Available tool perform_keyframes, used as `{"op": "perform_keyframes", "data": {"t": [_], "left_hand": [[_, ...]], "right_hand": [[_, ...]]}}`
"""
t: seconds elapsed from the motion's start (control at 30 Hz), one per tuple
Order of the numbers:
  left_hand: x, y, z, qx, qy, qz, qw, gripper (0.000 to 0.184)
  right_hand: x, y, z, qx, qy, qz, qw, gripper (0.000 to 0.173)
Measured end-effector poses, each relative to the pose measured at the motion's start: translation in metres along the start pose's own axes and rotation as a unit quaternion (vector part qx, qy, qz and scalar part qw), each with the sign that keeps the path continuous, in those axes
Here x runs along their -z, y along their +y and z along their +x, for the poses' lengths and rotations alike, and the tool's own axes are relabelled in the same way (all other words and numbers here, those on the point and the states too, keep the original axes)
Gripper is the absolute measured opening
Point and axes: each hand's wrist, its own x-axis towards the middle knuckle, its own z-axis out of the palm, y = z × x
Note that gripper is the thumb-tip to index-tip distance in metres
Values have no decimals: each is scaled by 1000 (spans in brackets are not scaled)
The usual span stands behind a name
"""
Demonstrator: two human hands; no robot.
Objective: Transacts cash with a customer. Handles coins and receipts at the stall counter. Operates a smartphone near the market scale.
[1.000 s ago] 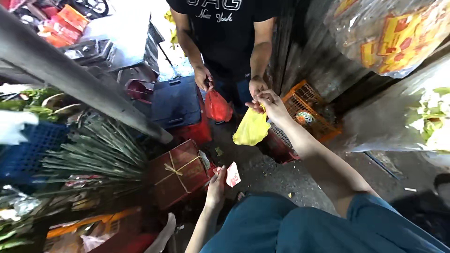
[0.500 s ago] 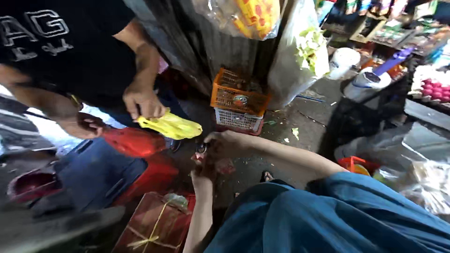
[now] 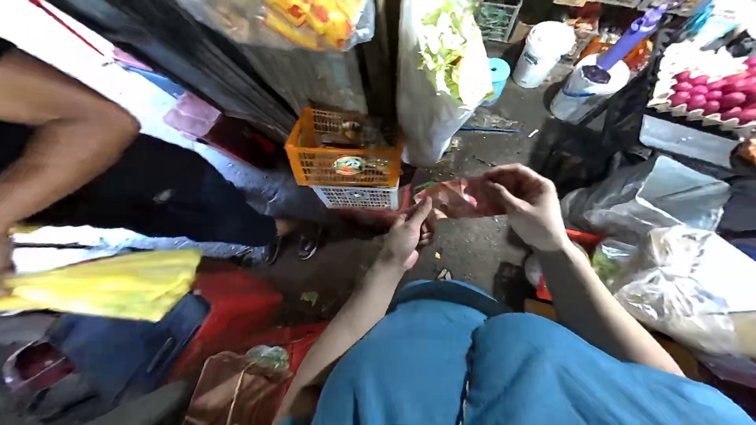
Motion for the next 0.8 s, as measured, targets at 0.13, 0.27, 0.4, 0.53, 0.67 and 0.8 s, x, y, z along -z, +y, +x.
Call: {"op": "perform_keyframes", "data": {"t": [0.13,0.27,0.4,0.53,0.67,0.8], "left_hand": [[-62,-3,46,90,-146,-95,981,63],[-127,-2,70,151,-231,-193,941,80],[-183,-11,94,220,-316,-168,908,82],[-237,-22,111,288,-372,-103,876,81],[-280,-31,127,316,-415,-38,852,76],[-314,-34,167,351,-454,-25,818,68]], "right_hand": [[93,16,-9,97,135,-162,973,31],[151,1,-37,37,146,-277,949,27],[158,9,-60,22,108,-247,963,31],[162,29,-63,-3,167,-274,947,37],[185,47,-59,-81,206,-275,936,29],[220,68,-53,-121,267,-258,921,20]]}}
